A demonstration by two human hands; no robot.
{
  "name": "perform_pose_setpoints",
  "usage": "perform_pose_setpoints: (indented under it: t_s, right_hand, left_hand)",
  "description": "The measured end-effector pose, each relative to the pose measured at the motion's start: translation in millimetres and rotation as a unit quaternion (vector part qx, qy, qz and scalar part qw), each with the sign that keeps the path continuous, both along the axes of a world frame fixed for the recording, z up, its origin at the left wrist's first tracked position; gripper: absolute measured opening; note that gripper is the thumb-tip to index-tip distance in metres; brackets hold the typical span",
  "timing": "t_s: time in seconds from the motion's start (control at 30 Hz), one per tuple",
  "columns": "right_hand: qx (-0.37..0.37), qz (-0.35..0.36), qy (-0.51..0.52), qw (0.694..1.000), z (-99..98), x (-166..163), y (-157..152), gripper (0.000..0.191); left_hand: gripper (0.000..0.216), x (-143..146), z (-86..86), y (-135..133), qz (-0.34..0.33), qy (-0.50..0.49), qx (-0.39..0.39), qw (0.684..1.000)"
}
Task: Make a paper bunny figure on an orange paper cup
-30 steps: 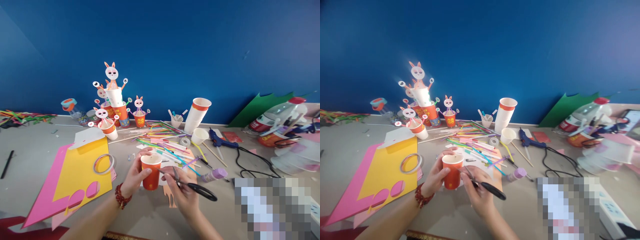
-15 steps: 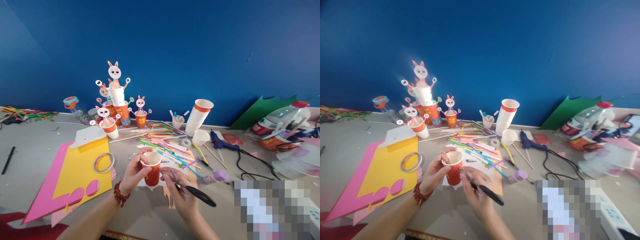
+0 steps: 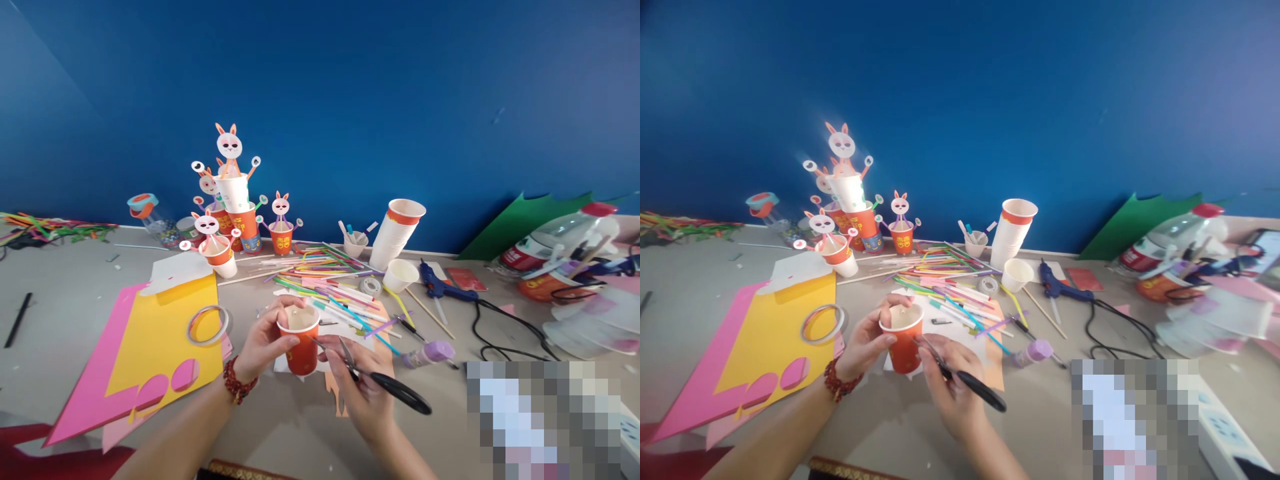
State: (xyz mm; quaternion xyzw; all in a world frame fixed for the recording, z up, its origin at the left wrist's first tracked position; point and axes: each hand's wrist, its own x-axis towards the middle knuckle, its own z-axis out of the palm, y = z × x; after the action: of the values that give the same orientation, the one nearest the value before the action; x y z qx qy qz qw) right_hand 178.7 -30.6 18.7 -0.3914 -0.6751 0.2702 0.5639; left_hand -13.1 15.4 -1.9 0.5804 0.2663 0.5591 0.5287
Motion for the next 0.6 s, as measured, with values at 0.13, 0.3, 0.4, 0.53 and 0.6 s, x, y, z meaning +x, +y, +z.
perform_pose_setpoints:
  t_s: [0.13, 0.3, 0.4, 0.53, 0.6]
  right_hand:
    - [0.011, 0.001, -0.021, 1.000, 2.4, -1.2, 0.5, 0.018]
    - [0.058, -0.007, -0.052, 0.997, 3.4, -2.0, 1.5, 0.021]
    - [0.109, -0.015, -0.113, 0.988, 1.3, -1.8, 1.2, 0.022]
    - [0.166, -0.048, -0.186, 0.967, -2.7, -1.0, 0.7, 0.024]
    - [0.190, -0.064, -0.197, 0.960, -4.3, -0.7, 0.8, 0.024]
  left_hand:
    - [0.012, -1.8, 2.0, -0.2, 0.004, 0.031, 0.030, 0.999]
    - [0.012, -3.6, 4.2, -1.2, 0.017, 0.078, 0.038, 0.996]
    - [0.012, -5.0, 5.1, -0.5, 0.019, 0.089, 0.051, 0.995]
    - [0.011, -8.6, 8.2, 2.1, 0.024, 0.121, 0.084, 0.989]
    - [0.012, -10.7, 10.2, 3.7, 0.033, 0.150, 0.103, 0.983]
